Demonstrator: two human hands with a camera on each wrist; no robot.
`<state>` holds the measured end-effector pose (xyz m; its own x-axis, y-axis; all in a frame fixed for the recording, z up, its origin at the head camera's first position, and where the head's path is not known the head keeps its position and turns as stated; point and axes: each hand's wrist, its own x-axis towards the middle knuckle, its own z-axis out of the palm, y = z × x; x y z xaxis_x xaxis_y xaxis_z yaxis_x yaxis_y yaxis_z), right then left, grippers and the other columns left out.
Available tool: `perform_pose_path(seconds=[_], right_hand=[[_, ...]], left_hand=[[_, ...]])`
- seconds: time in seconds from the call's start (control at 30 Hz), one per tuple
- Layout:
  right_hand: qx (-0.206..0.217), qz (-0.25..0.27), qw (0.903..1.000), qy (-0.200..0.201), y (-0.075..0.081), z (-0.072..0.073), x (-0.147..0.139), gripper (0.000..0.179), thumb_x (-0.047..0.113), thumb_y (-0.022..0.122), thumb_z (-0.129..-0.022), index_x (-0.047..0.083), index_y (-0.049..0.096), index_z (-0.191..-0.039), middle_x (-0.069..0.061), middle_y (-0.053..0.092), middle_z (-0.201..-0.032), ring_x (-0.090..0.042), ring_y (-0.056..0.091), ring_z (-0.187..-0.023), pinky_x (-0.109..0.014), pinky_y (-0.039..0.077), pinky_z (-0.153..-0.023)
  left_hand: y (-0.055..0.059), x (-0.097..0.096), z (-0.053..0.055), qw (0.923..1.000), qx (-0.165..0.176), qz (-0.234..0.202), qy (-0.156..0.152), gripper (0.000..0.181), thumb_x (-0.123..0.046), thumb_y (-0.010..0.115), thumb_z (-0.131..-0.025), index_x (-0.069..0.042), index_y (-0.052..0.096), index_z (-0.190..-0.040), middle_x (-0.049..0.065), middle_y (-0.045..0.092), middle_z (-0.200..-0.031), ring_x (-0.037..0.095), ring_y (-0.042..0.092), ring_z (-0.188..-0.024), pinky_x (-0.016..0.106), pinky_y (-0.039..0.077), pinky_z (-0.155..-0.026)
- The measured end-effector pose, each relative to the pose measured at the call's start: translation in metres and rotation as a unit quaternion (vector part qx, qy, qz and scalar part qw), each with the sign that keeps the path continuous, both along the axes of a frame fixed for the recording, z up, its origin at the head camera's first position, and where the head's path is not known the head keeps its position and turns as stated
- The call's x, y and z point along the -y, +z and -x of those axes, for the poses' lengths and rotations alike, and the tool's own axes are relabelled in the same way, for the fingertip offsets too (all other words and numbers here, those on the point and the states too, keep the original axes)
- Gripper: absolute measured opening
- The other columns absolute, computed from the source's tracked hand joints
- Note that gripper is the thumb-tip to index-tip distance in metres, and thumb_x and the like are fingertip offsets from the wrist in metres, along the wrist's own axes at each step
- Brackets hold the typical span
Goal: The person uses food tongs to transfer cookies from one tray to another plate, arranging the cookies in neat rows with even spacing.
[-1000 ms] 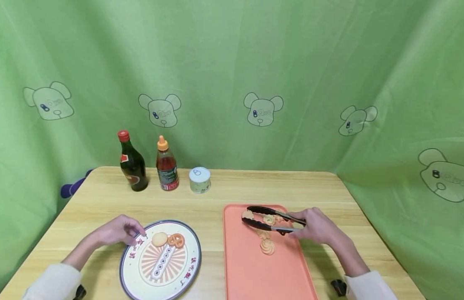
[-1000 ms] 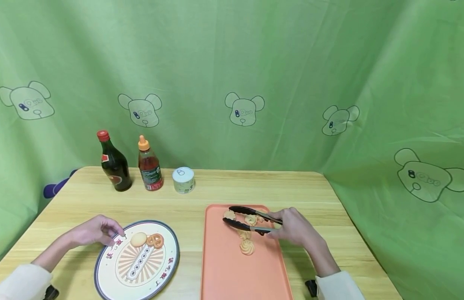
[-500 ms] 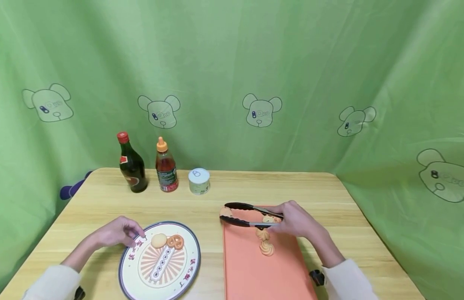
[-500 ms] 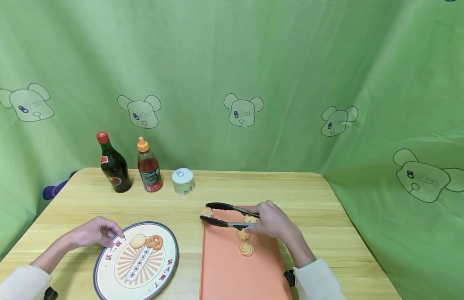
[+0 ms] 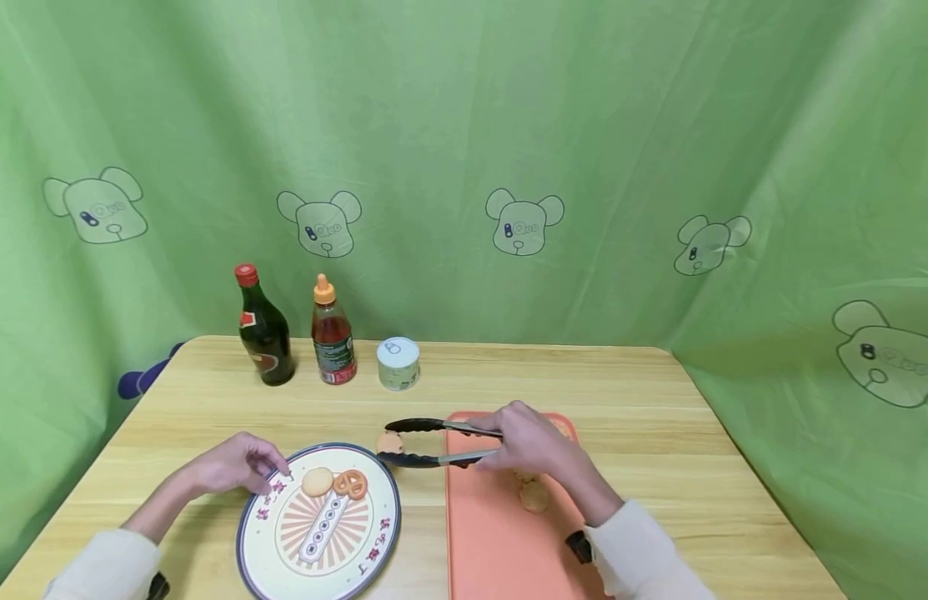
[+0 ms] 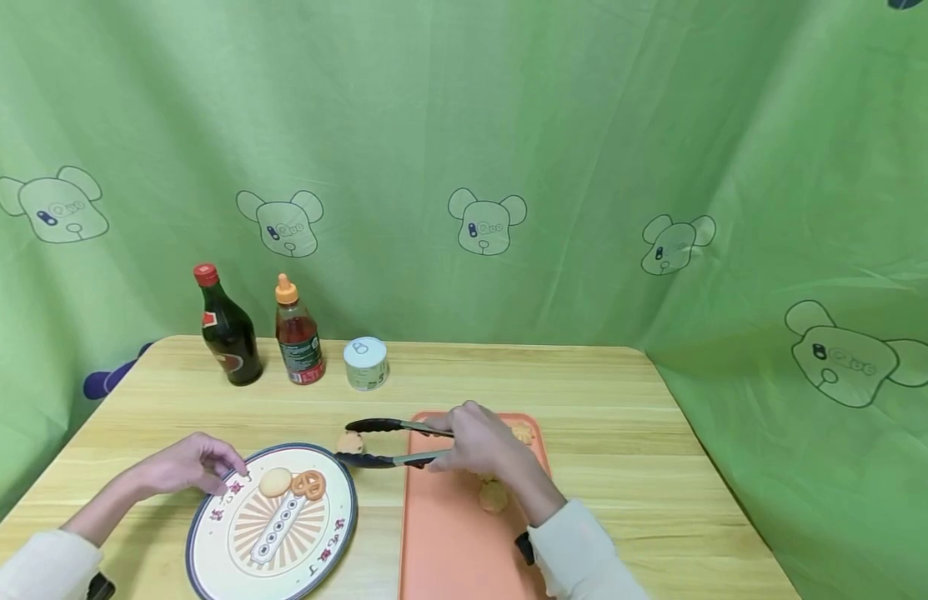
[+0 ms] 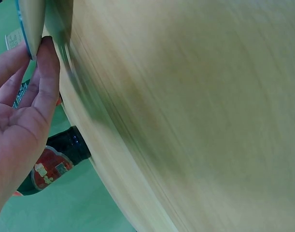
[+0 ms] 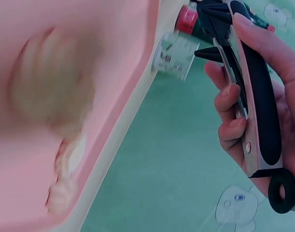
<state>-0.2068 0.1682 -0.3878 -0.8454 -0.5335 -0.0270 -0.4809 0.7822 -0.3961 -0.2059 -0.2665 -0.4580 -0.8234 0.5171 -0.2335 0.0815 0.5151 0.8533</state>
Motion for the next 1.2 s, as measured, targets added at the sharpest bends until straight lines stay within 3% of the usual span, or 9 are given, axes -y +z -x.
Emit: perform_pose_path(seconds=[0.2,0.27,0.33,0.5,0.57,0.73,0.83,1.07,1.2], right_hand=[[-0.005,-0.001,0.9994,0.035,-0.002,-0.001,0.028,0.054,0.028,0.080,-0.073,0.011,0.065,-0.122,-0.007,0.072,-0.108,-0.003,0.030,-0.048,-0.017,0.030,-0.046],[-0.011,-0.006,0.9990,0.043,-0.004,-0.002,0.038,0.056,0.030,0.080,-0.072,0.010,0.064,-0.122,-0.008,0.072,-0.109,-0.003,0.028,-0.047,-0.017,0.030,-0.046],[-0.017,-0.014,0.9985,0.050,-0.005,-0.003,0.047,0.057,0.032,0.080,-0.072,0.011,0.063,-0.123,-0.007,0.074,-0.096,-0.004,0.024,-0.046,-0.018,0.029,-0.045],[-0.027,-0.031,0.9971,0.064,-0.005,-0.007,0.070,0.061,0.035,0.080,-0.071,0.012,0.062,-0.125,-0.004,0.073,-0.104,-0.002,0.030,-0.048,-0.015,0.036,-0.051],[-0.025,-0.036,0.9965,0.071,-0.005,-0.010,0.079,0.061,0.035,0.081,-0.071,0.014,0.062,-0.125,-0.002,0.068,-0.118,-0.002,0.029,-0.047,-0.015,0.037,-0.050],[-0.019,-0.059,0.9937,0.094,-0.008,-0.015,0.094,0.061,0.036,0.080,-0.071,0.016,0.061,-0.126,0.000,0.067,-0.120,-0.003,0.025,-0.045,-0.014,0.036,-0.050],[-0.026,-0.065,0.9914,0.110,-0.011,-0.017,0.100,0.061,0.038,0.080,-0.071,0.017,0.061,-0.125,0.001,0.066,-0.120,-0.001,0.034,-0.049,-0.012,0.040,-0.057],[-0.019,-0.071,0.9901,0.120,-0.017,-0.022,0.110,0.060,0.039,0.079,-0.072,0.020,0.061,-0.125,0.002,0.066,-0.120,0.000,0.034,-0.049,-0.014,0.038,-0.050],[-0.021,-0.076,0.9888,0.127,-0.019,-0.024,0.116,0.060,0.039,0.080,-0.071,0.019,0.062,-0.125,0.001,0.067,-0.120,0.000,0.043,-0.058,-0.014,0.039,-0.056]], left_hand=[[0.000,0.000,0.000,1.0000,-0.004,-0.003,-0.002,0.032,0.004,0.071,-0.068,0.005,0.066,-0.100,0.016,0.068,-0.089,0.020,0.061,-0.077,0.024,0.053,-0.065],[0.000,0.000,0.000,1.0000,-0.003,-0.005,-0.002,0.032,0.004,0.071,-0.068,0.005,0.066,-0.100,0.016,0.068,-0.090,0.020,0.061,-0.077,0.024,0.053,-0.065],[0.000,0.001,0.000,1.0000,-0.001,-0.007,-0.003,0.032,0.004,0.071,-0.068,0.006,0.066,-0.100,0.017,0.068,-0.090,0.020,0.061,-0.077,0.024,0.053,-0.065],[0.001,0.002,0.000,0.9999,0.000,-0.013,-0.007,0.032,0.004,0.070,-0.069,0.006,0.066,-0.100,0.018,0.068,-0.090,0.019,0.061,-0.077,0.025,0.054,-0.065],[0.001,0.002,0.000,0.9999,-0.001,-0.014,-0.010,0.032,0.004,0.070,-0.069,0.007,0.066,-0.101,0.018,0.068,-0.091,0.019,0.061,-0.077,0.025,0.054,-0.065],[0.001,0.002,0.001,0.9998,-0.005,-0.012,-0.018,0.031,0.003,0.068,-0.071,0.007,0.065,-0.102,0.018,0.068,-0.093,0.016,0.061,-0.078,0.024,0.054,-0.067],[0.001,0.002,0.002,0.9997,-0.005,-0.011,-0.019,0.031,0.003,0.068,-0.072,0.006,0.065,-0.103,0.017,0.068,-0.094,0.015,0.061,-0.077,0.024,0.054,-0.068],[-0.001,0.002,0.002,0.9998,0.000,-0.013,-0.016,0.030,0.004,0.067,-0.071,0.006,0.066,-0.102,0.016,0.068,-0.094,0.018,0.062,-0.078,0.026,0.055,-0.068],[0.000,0.003,0.002,0.9998,0.000,-0.013,-0.014,0.030,0.005,0.067,-0.071,0.006,0.066,-0.102,0.015,0.068,-0.093,0.017,0.061,-0.076,0.025,0.055,-0.067]])
